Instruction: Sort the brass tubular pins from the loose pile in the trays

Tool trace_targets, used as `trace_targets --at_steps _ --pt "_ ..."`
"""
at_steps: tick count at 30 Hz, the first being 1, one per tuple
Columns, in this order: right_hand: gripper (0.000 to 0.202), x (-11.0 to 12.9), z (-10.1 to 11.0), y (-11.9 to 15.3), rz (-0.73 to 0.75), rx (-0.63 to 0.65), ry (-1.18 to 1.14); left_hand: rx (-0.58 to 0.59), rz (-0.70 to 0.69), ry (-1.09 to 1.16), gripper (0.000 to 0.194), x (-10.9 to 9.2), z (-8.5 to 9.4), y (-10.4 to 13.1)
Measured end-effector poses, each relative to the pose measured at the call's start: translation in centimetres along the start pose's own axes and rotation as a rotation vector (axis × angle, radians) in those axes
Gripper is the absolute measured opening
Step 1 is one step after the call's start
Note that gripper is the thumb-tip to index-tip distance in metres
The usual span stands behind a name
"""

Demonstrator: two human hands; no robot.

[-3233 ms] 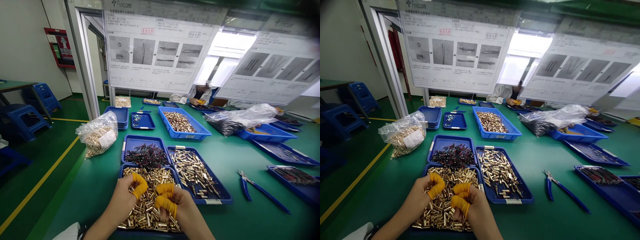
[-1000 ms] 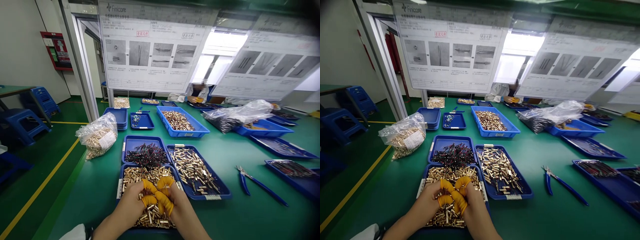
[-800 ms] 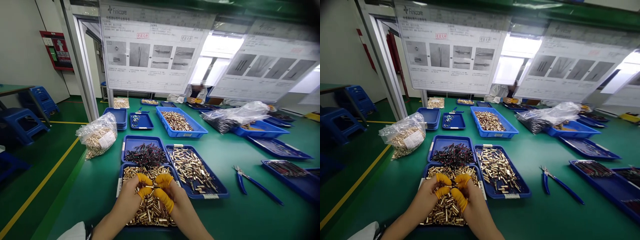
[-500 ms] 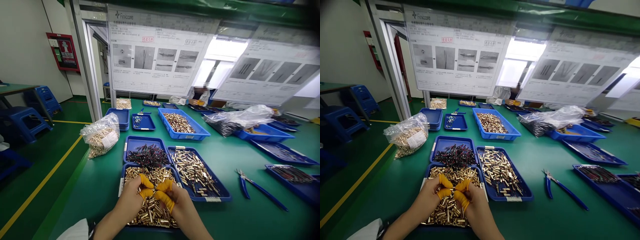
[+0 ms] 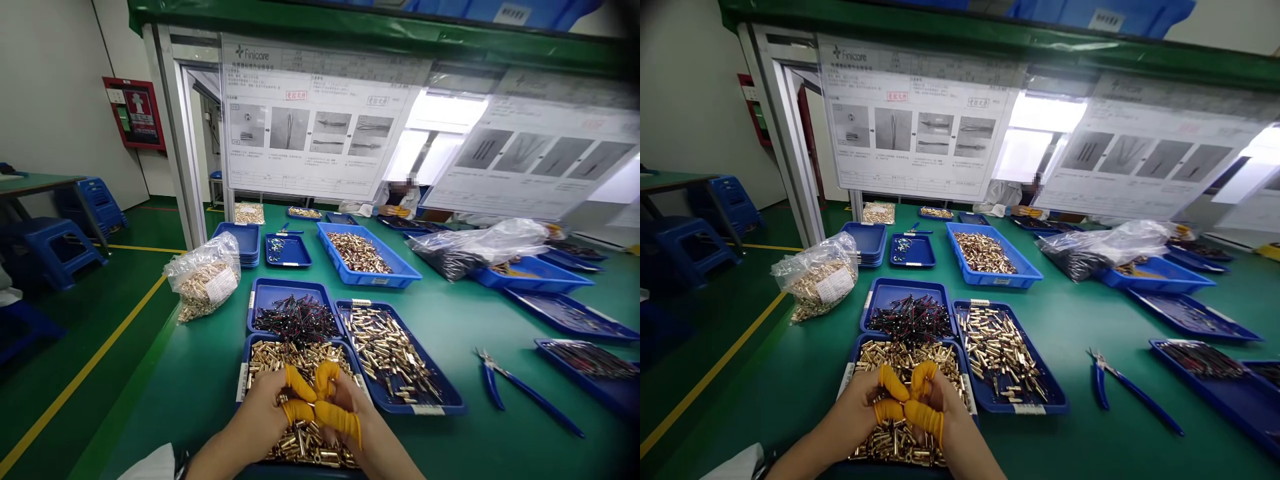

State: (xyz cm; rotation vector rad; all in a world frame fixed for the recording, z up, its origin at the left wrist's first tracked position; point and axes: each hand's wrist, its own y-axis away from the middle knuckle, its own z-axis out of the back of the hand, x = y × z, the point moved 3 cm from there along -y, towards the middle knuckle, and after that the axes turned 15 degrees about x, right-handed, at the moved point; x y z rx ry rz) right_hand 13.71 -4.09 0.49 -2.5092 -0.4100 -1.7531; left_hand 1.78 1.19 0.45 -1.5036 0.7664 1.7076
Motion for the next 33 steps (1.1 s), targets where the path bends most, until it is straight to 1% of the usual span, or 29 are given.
trace_targets --at_steps 1,2,3,4,6,7,8,9,10,13,14,15,16,18,20,23,25,27,30,33 --pt "0.028 0.1 0.2 0.1 0.042 -0.032 0.003 -0.001 0.020 -0.039 0.003 0.1 0.0 -0.1" --pt "0.027 0.3 0.6 0.1 0.088 -0.073 0.008 0.001 0.038 -0.097 0.008 0.2 0.1 -0.2" --pt "0.025 0.6 1.2 0.3 0.138 -0.140 0.020 -0.002 0.052 -0.169 0.017 0.4 0.2 -0.2" --pt "0.025 0.9 2.0 0.5 0.197 -0.242 0.039 -0.010 0.062 -0.254 0.027 0.5 0.2 -0.3" --pt "0.027 1.8 3.7 1.2 0.328 -0.526 0.099 -0.025 0.081 -0.433 0.042 1.0 0.4 -0.5" --pt "0.031 2.2 4.4 1.6 0.381 -0.666 0.141 -0.021 0.091 -0.516 0.047 1.3 0.4 -0.6" --pt "0.034 2.4 4.9 1.8 0.412 -0.767 0.196 -0.010 0.105 -0.592 0.049 1.5 0.3 -0.7" --pt "0.035 2.4 5.1 1.8 0.410 -0.799 0.268 0.000 0.121 -0.657 0.051 1.8 0.3 -0.8" --pt "0.032 2.3 5.0 1.5 0.377 -0.760 0.354 0.006 0.138 -0.708 0.052 2.0 0.3 -0.9" --pt "0.014 1.1 3.3 0.1 0.226 -0.451 0.651 -0.034 0.167 -0.777 0.051 1.9 0.3 -1.0" --pt "0.011 0.6 2.5 -0.2 0.212 -0.367 0.755 -0.048 0.157 -0.777 0.049 1.8 0.4 -1.0" --pt "0.009 0.2 1.8 -0.4 0.223 -0.310 0.849 -0.058 0.137 -0.772 0.047 1.6 0.4 -1.0" --pt "0.008 -0.1 1.2 -0.5 0.249 -0.278 0.928 -0.062 0.110 -0.765 0.045 1.3 0.3 -0.9" --pt "0.009 -0.5 0.4 -0.6 0.286 -0.253 1.032 -0.059 0.055 -0.749 0.043 1.0 0.3 -0.7" --pt "0.010 -0.7 0.4 -0.5 0.277 -0.240 1.045 -0.063 0.004 -0.709 0.042 0.8 0.2 -0.6" --pt "0.007 -0.8 1.0 -0.5 0.232 -0.214 0.911 -0.108 -0.029 -0.526 0.040 0.7 0.4 -0.4" --pt "0.007 -0.8 1.4 -0.5 0.218 -0.191 0.771 -0.152 -0.006 -0.342 0.035 0.8 0.7 -0.4" --pt "0.008 -0.8 1.6 -0.5 0.207 -0.186 0.689 -0.173 0.017 -0.171 0.028 0.9 0.9 -0.5" --pt "0.009 -0.7 1.8 -0.5 0.174 -0.176 0.665 -0.167 0.003 -0.006 0.025 0.9 0.9 -0.7" --pt "0.008 -0.7 1.7 -0.4 0.174 -0.151 0.712 -0.155 -0.006 0.034 0.027 1.0 0.8 -0.8"
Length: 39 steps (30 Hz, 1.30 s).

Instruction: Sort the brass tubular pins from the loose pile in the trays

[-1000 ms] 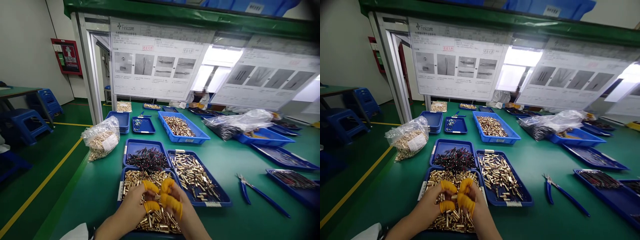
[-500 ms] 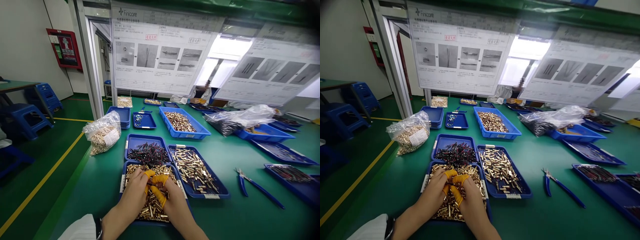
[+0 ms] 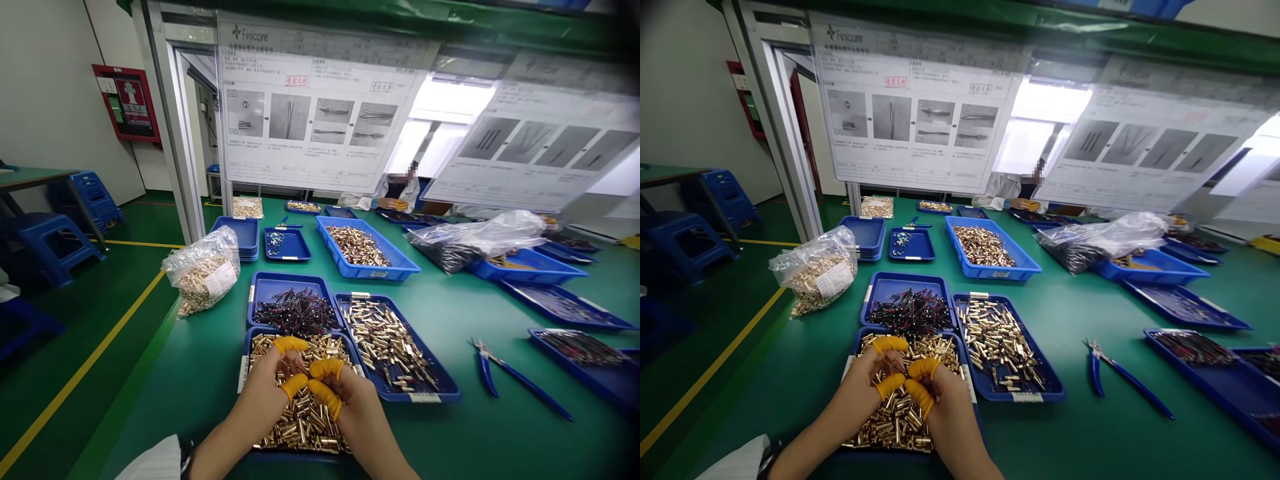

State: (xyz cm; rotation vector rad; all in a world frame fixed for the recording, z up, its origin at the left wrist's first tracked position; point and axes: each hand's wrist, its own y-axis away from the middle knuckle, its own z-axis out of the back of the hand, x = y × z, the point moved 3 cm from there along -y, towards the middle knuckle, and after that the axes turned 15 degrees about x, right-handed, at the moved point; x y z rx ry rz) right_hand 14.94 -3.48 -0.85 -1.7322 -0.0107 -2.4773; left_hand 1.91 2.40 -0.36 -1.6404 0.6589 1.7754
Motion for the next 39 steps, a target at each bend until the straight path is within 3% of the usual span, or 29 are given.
trace_targets --at_steps 7,13,17,19,22,26,30,36,39 --pt "0.008 0.7 -0.3 0.4 0.055 0.045 0.086 0.057 0.051 -0.134 0.010 -0.6 -0.1 0.3" --pt "0.020 2.2 -0.7 0.3 0.067 0.156 -0.333 0.075 0.022 -0.052 0.006 -1.2 0.0 0.4" --pt "0.027 1.7 -0.1 0.0 -0.003 0.104 -0.497 0.038 0.049 -0.131 0.008 -1.0 0.7 0.2" --pt "0.028 1.1 0.5 -0.1 -0.034 0.030 -0.478 0.044 0.093 -0.224 0.012 -0.8 1.1 0.1" --pt "0.028 0.5 1.0 0.0 -0.059 -0.057 -0.410 0.163 0.126 -0.423 0.014 -0.7 1.4 0.3" --pt "0.027 0.9 0.8 0.3 -0.032 -0.118 -0.319 0.335 0.053 -0.777 0.029 -0.8 0.7 0.7" --pt "0.029 1.5 0.6 0.3 -0.028 -0.124 -0.244 0.398 0.056 -1.008 0.041 -0.8 -0.3 0.5" --pt "0.035 1.1 0.4 0.3 -0.058 -0.129 -0.148 0.428 0.056 -1.100 0.041 -1.0 -1.1 0.3" --pt "0.036 0.5 0.3 0.5 -0.085 -0.127 -0.122 0.306 0.002 -0.884 0.051 -0.8 -0.6 0.7"
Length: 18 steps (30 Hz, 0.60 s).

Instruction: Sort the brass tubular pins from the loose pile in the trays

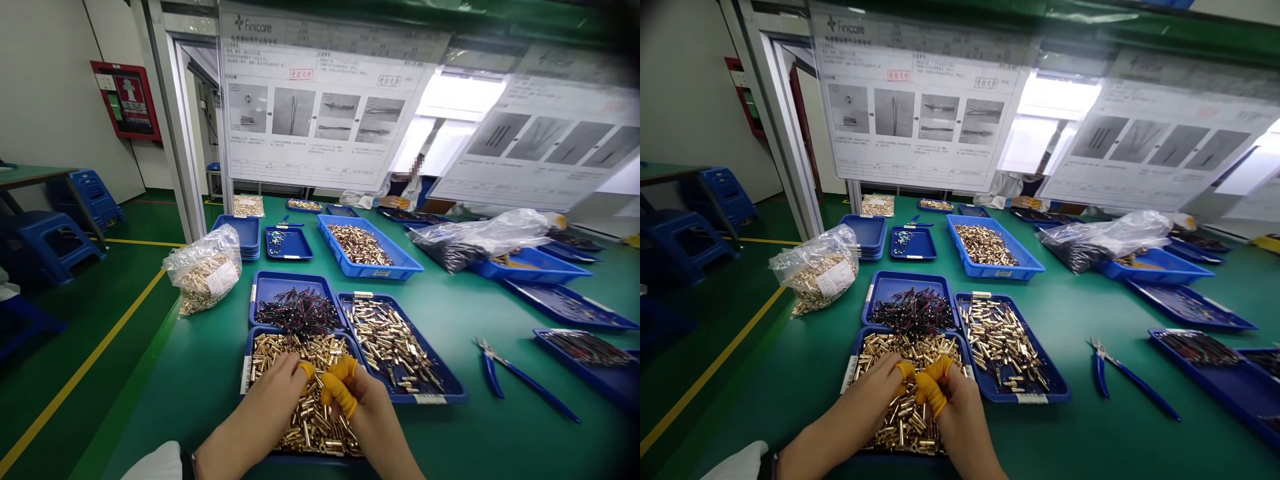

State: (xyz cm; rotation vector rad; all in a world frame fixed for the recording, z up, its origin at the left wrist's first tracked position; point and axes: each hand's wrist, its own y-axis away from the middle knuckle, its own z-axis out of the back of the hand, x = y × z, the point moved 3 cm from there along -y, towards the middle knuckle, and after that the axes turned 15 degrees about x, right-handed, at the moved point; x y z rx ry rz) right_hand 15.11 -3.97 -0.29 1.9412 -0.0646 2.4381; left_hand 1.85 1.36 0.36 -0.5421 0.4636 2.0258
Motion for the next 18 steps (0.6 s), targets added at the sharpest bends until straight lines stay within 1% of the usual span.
trace_targets --at_steps 2,4,5,7,9,12,18 --pt "0.034 -0.2 0.0 0.0 -0.006 0.007 0.002 -0.156 -0.040 0.245 0.052 0.3 0.2 0.3" --pt "0.032 -0.2 0.1 0.0 0.004 0.006 -0.001 -0.277 -0.046 0.499 0.040 0.6 0.5 0.3" --pt "0.032 -0.1 0.1 0.0 0.015 0.002 0.004 -0.310 -0.029 0.627 0.031 0.8 0.5 0.2" --pt "0.029 0.2 0.0 0.0 0.033 0.007 0.023 -0.338 0.018 0.860 0.017 1.0 0.5 -0.1" --pt "0.025 0.6 -0.1 0.0 0.046 0.013 0.050 -0.339 0.039 1.026 0.011 1.0 0.5 -0.3" --pt "0.025 1.1 -0.4 0.2 0.064 0.012 0.091 -0.334 0.040 1.120 0.016 1.0 0.6 -0.4" --pt "0.025 1.4 -0.6 0.4 0.095 -0.006 0.185 -0.327 0.050 1.168 0.022 0.8 0.5 -0.3"
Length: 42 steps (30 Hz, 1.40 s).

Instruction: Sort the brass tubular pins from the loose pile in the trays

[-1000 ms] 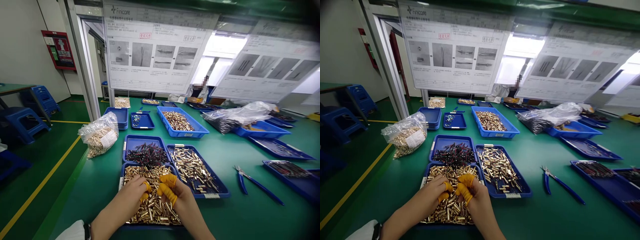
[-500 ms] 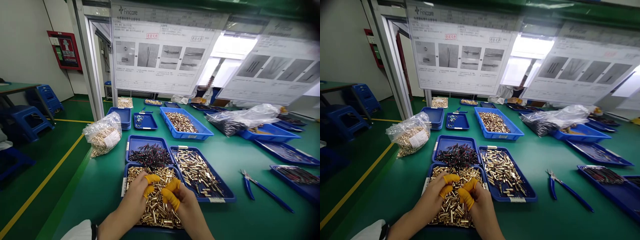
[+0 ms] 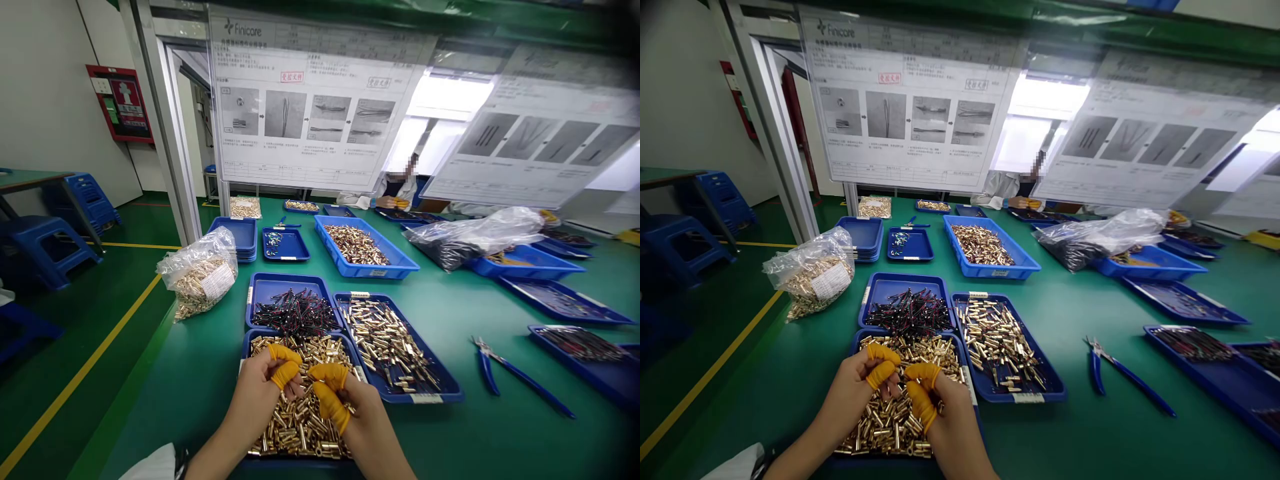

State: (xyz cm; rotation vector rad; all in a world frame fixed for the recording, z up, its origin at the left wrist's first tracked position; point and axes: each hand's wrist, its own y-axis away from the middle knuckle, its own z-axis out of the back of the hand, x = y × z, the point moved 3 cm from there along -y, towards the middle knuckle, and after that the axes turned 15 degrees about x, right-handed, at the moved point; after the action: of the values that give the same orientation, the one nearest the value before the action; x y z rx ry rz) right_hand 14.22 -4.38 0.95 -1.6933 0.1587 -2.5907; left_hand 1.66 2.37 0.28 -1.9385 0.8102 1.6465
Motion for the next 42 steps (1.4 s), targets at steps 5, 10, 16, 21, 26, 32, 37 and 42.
trace_targets --at_steps 5,10,16,21,26,32,37,42 --pt "0.024 -0.1 0.1 0.0 0.019 -0.026 -0.021 -0.010 0.012 -0.021 0.023 -0.1 0.0 -0.1" --pt "0.022 0.3 0.1 -0.1 0.018 -0.006 0.063 0.004 0.018 -0.036 0.020 -0.3 -0.1 -0.1" --pt "0.017 -0.6 0.3 -0.1 0.027 0.005 0.043 0.058 -0.033 -0.147 0.007 0.4 -0.3 -0.1" --pt "0.006 -2.8 0.0 0.2 0.047 0.035 0.014 0.169 -0.036 -0.379 0.008 0.8 -0.9 0.3" --pt "0.008 -2.7 0.0 0.0 0.047 0.116 0.072 0.135 0.049 -0.474 0.008 0.5 -0.7 0.5" --pt "0.012 -1.9 1.0 -0.4 -0.020 0.119 -0.006 0.059 -0.011 -0.253 0.009 0.4 -0.3 0.3" --pt "0.015 -1.4 0.2 -0.3 -0.090 0.182 -0.071 0.094 0.015 -0.315 0.014 0.7 -0.3 0.6" --pt "0.021 -1.9 -0.6 -0.3 -0.160 0.189 -0.221 0.070 0.061 -0.581 0.033 1.4 0.2 0.9"
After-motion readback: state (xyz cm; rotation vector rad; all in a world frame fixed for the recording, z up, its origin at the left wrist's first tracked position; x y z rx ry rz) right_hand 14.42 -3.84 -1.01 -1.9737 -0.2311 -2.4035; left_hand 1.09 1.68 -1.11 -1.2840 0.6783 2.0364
